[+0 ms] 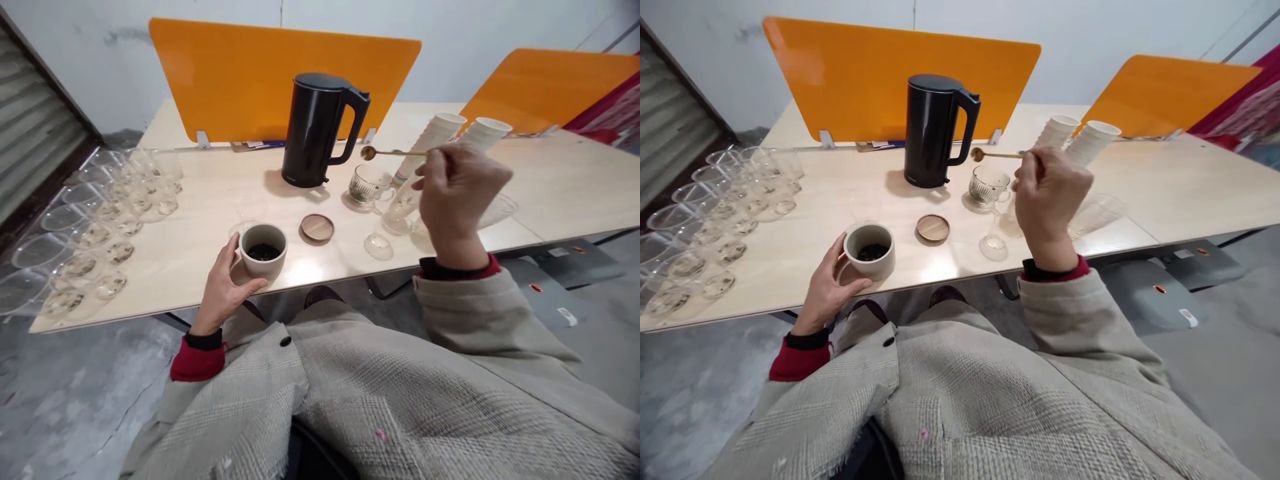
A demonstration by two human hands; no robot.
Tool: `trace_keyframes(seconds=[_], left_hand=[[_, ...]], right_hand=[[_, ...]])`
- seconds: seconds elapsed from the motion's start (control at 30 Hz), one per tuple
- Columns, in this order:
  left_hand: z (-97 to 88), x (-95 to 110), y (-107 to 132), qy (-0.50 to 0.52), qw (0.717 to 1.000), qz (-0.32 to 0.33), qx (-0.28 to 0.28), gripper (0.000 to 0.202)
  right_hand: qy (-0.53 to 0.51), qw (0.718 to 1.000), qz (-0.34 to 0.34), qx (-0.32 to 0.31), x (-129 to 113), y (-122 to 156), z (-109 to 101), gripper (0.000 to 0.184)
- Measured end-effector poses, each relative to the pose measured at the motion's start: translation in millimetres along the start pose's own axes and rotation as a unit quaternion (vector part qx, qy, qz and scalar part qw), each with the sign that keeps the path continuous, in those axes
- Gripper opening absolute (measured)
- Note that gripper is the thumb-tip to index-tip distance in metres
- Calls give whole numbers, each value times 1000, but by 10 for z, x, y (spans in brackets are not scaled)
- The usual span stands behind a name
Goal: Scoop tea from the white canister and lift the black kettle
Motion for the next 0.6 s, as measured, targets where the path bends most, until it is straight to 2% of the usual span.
trace_keyframes(seconds=[0.03, 0.1, 0.17, 0.23, 0.37, 0.6], left_hand=[[-34, 0, 9, -2, 1000, 2, -5, 104], [-134, -44, 24, -17, 1000, -8, 6, 90], [-248, -154, 37, -27, 998, -39, 41, 79], [-332, -288, 57, -18, 994, -73, 83, 73], [-338, -424, 70, -12, 989, -97, 113, 69], [-339, -365, 67, -19, 990, -88, 110, 64]], right_hand=[[-97, 994, -3, 44, -63, 82, -125, 29], [-248, 965, 10, 84, -163, 237, -224, 17], [-346, 936, 11, 55, -334, 346, -151, 15], [-401, 916, 5, 6, -531, 429, -21, 14], [-402, 910, -2, -103, -837, 597, 317, 22], [-313, 910, -105, -252, -1235, 947, 856, 26]])
Point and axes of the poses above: each hand's wrist, its own y-axis away from the middle knuckle, its own z-axis out of the palm, x = y × z, the point moved 10 cm from there along -y, towards the middle knuckle, and after that the axes turned 15 degrees about -y, right-handed, at the moved point
